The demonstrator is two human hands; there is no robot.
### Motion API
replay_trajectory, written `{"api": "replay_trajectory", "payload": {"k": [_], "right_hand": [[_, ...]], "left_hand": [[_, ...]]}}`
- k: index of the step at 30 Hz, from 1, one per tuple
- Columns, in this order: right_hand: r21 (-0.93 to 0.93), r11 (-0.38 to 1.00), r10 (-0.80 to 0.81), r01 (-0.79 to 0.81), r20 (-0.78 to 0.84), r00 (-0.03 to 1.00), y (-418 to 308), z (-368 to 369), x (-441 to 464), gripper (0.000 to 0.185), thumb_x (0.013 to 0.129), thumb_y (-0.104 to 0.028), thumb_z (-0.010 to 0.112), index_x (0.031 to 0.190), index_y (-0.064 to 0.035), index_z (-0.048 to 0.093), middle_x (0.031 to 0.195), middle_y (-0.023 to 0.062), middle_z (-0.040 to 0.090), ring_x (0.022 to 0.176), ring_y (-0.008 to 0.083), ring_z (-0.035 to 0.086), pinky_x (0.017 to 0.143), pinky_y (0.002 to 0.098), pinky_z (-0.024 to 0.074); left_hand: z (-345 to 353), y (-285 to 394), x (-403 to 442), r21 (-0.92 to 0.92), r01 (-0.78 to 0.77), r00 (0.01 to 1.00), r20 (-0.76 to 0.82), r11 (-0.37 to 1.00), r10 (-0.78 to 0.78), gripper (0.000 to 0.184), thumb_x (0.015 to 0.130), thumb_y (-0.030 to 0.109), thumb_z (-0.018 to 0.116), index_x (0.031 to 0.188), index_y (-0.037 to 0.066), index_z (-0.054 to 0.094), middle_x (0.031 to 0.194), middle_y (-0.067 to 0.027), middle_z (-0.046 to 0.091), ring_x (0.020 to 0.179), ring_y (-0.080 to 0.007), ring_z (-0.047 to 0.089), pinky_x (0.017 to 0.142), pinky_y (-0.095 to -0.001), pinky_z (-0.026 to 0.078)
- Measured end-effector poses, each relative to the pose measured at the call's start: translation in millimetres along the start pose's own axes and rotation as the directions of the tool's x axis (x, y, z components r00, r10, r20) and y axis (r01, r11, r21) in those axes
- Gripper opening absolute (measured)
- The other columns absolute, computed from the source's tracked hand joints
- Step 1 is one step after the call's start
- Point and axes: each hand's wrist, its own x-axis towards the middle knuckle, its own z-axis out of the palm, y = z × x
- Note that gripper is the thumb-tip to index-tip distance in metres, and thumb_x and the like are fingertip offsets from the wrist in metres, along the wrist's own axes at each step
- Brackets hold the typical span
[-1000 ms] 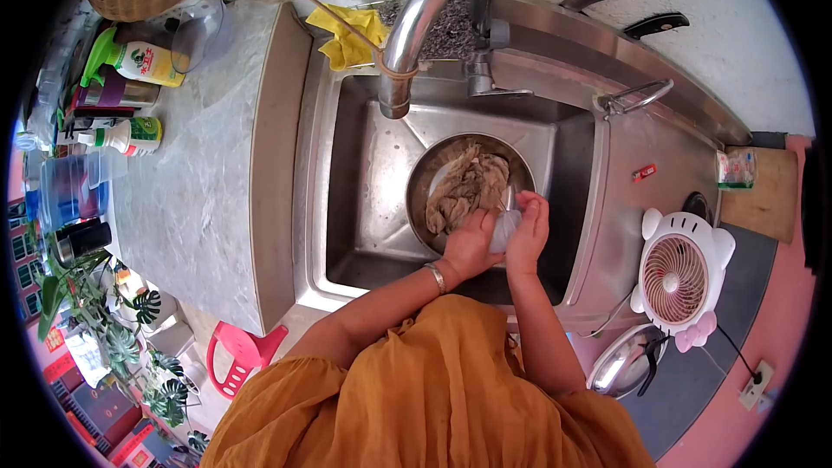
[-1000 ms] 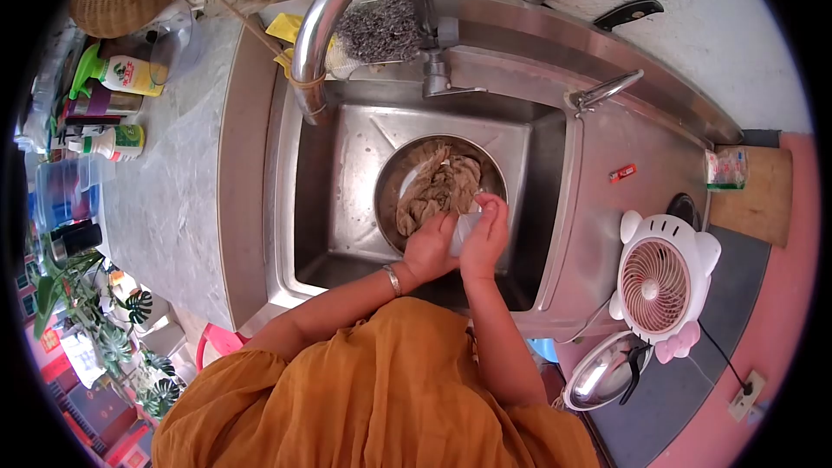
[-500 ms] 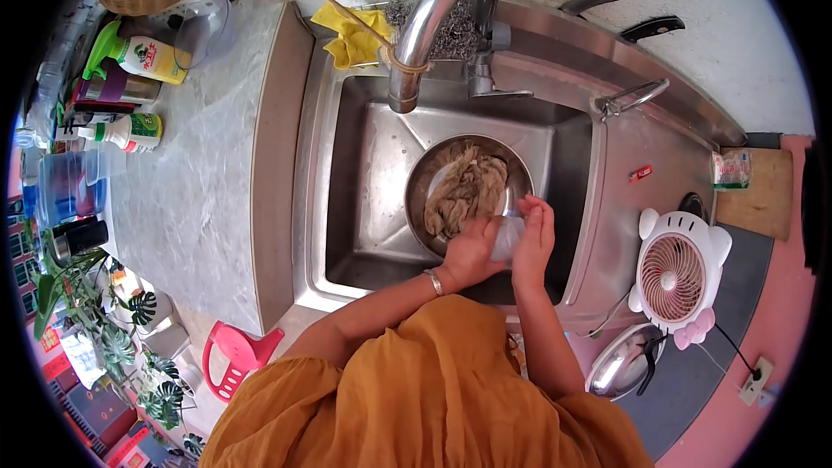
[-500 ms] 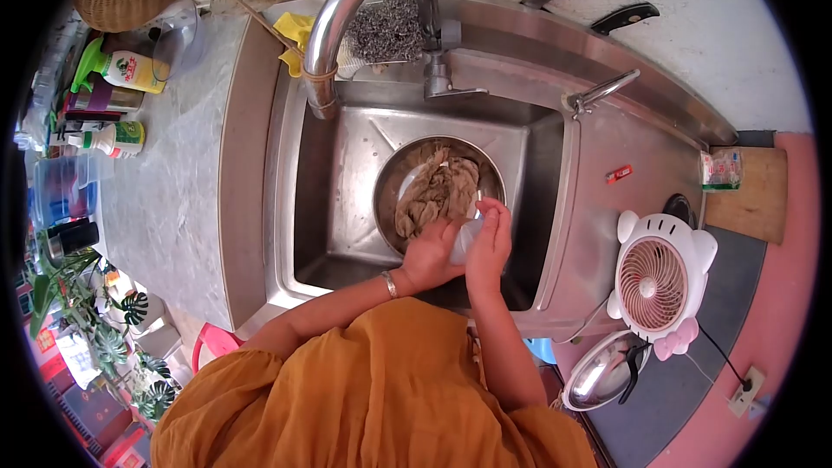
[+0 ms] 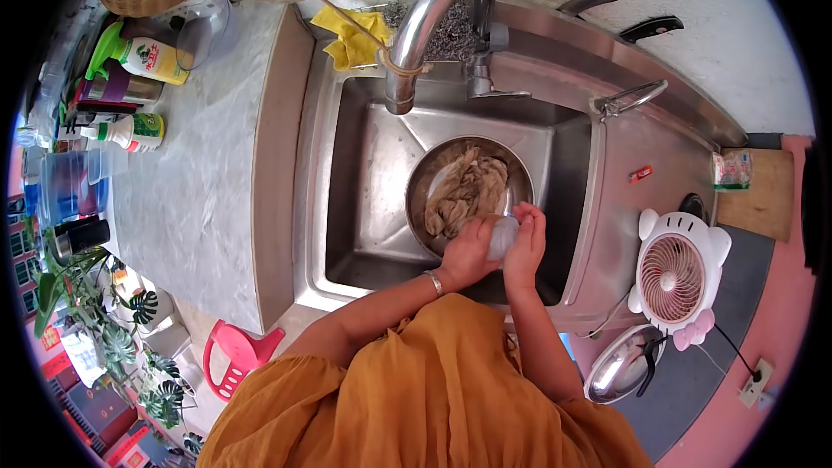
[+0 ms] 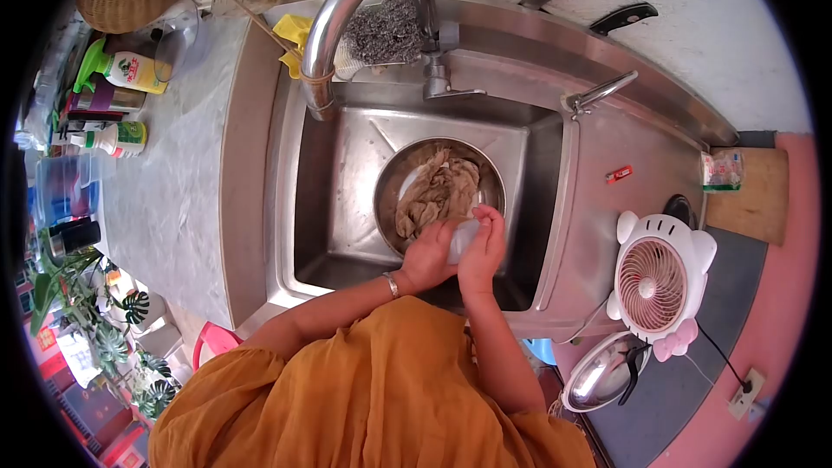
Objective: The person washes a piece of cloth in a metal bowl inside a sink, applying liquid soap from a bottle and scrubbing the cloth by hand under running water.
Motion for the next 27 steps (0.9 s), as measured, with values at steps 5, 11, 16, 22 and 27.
{"api": "replay_trajectory", "payload": {"k": [5, 11, 16, 22, 27], "right_hand": [[-0.006, 1.0, -0.016, 0.016, 0.003, 1.0, 11.3, 3.0, 2.4, 0.022, 0.093, -0.01, 0.033, 0.105, -0.0013, 0.049, 0.099, 0.0104, 0.056, 0.096, 0.0185, 0.052, 0.088, 0.0283, 0.038], [-0.008, 1.0, 0.001, -0.001, 0.019, 1.0, 1.2, 0.9, 3.9, 0.022, 0.093, -0.009, 0.033, 0.105, -0.001, 0.049, 0.102, 0.0102, 0.055, 0.099, 0.0187, 0.05, 0.09, 0.0286, 0.0366], [-0.029, 0.999, -0.028, 0.028, 0.007, 1.0, 3.3, -1.7, 0.1, 0.023, 0.094, -0.009, 0.033, 0.107, -0.0004, 0.05, 0.101, 0.0088, 0.054, 0.098, 0.0153, 0.05, 0.09, 0.0268, 0.0373], [-0.032, 0.999, -0.023, 0.023, 0.008, 1.0, 12.7, 1.9, 3.2, 0.022, 0.092, -0.008, 0.034, 0.103, -0.0008, 0.051, 0.101, 0.0097, 0.055, 0.097, 0.0188, 0.05, 0.089, 0.0286, 0.0371], [-0.027, 0.999, -0.036, 0.035, -0.013, 0.999, 18.8, 1.8, 1.6, 0.021, 0.092, -0.008, 0.034, 0.103, -0.0016, 0.052, 0.099, 0.0088, 0.056, 0.096, 0.0184, 0.051, 0.087, 0.0281, 0.0378]], "left_hand": [[3.2, -1.4, -1.4, 0.017, 0.016, 0.999, -0.029, 1.0, -0.016, 0.073, 0.055, 0.017, 0.075, 0.118, 0.004, 0.039, 0.107, -0.014, 0.048, 0.1, -0.0323, 0.049, 0.077, -0.0369, 0.047], [1.5, -1.3, -0.5, 0.009, 0.03, 0.999, -0.016, 1.0, -0.03, 0.074, 0.056, 0.018, 0.076, 0.118, 0.004, 0.039, 0.104, -0.0133, 0.048, 0.099, -0.032, 0.049, 0.077, -0.037, 0.047], [-2.0, 1.8, -1.5, 0.008, 0.051, 0.997, 0.061, 0.999, -0.051, 0.068, 0.062, 0.024, 0.072, 0.118, 0.002, 0.039, 0.11, -0.0173, 0.047, 0.103, -0.0346, 0.048, 0.083, -0.0395, 0.044], [1.0, -1.1, -0.2, -0.013, 0.051, 0.998, 0.024, 0.999, -0.051, 0.068, 0.062, 0.023, 0.072, 0.117, 0.001, 0.039, 0.111, -0.0177, 0.047, 0.103, -0.0351, 0.048, 0.083, -0.0397, 0.044], [2.8, -1.7, -3.5, 0.007, 0.021, 1.0, 0.001, 1.0, -0.021, 0.071, 0.059, 0.021, 0.073, 0.118, 0.002, 0.039, 0.11, -0.0159, 0.047, 0.103, -0.0337, 0.048, 0.081, -0.0386, 0.045]]}}
